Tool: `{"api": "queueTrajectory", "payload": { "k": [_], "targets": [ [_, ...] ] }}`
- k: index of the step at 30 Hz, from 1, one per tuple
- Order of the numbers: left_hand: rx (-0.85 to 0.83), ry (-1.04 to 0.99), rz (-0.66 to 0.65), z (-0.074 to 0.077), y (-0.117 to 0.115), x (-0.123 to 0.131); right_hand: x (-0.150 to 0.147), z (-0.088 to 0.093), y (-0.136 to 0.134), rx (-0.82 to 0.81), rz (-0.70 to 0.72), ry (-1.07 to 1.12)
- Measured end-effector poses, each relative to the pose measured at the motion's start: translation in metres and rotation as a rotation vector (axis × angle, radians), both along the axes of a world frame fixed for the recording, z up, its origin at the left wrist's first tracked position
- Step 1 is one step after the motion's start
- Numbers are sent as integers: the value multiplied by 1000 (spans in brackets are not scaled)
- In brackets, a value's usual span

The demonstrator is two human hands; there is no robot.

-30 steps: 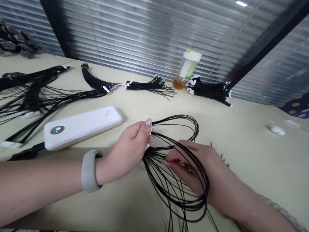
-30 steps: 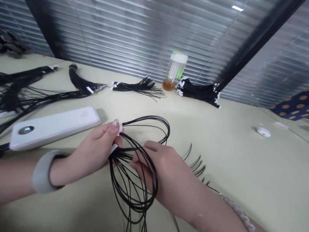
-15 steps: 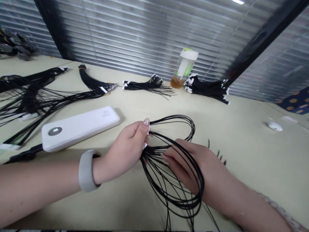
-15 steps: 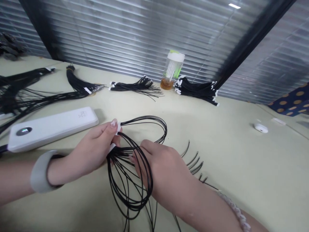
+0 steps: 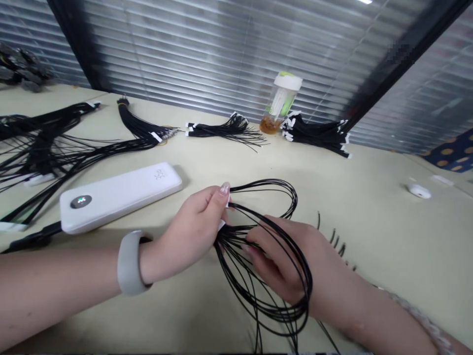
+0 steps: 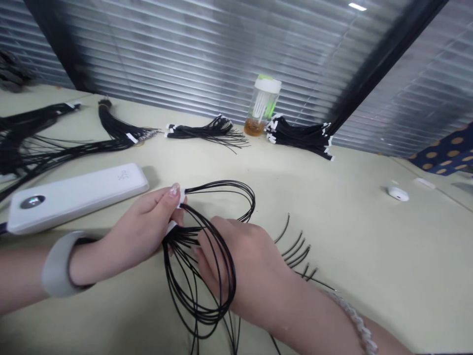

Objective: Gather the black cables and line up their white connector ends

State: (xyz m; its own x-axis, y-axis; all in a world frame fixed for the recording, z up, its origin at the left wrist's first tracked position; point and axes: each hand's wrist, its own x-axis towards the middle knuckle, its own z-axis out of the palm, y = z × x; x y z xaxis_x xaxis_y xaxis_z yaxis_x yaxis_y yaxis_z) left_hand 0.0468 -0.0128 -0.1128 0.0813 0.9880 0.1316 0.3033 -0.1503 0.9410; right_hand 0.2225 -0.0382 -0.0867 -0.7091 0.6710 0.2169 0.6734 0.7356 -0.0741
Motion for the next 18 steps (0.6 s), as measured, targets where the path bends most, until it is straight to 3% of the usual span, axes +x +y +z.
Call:
{"api": "queueTrajectory", "payload": {
  "k": [7, 11, 18],
  "targets": [
    [-3, -4, -11, -1, 0, 0, -1, -2, 1, 83, 2, -15],
    [-38, 3, -18, 2, -1, 0, 0, 6, -2, 71, -34, -55],
    [-84, -39, -31, 3, 0, 2, 17, 19, -9, 252, -143, -171]
  ]
}}
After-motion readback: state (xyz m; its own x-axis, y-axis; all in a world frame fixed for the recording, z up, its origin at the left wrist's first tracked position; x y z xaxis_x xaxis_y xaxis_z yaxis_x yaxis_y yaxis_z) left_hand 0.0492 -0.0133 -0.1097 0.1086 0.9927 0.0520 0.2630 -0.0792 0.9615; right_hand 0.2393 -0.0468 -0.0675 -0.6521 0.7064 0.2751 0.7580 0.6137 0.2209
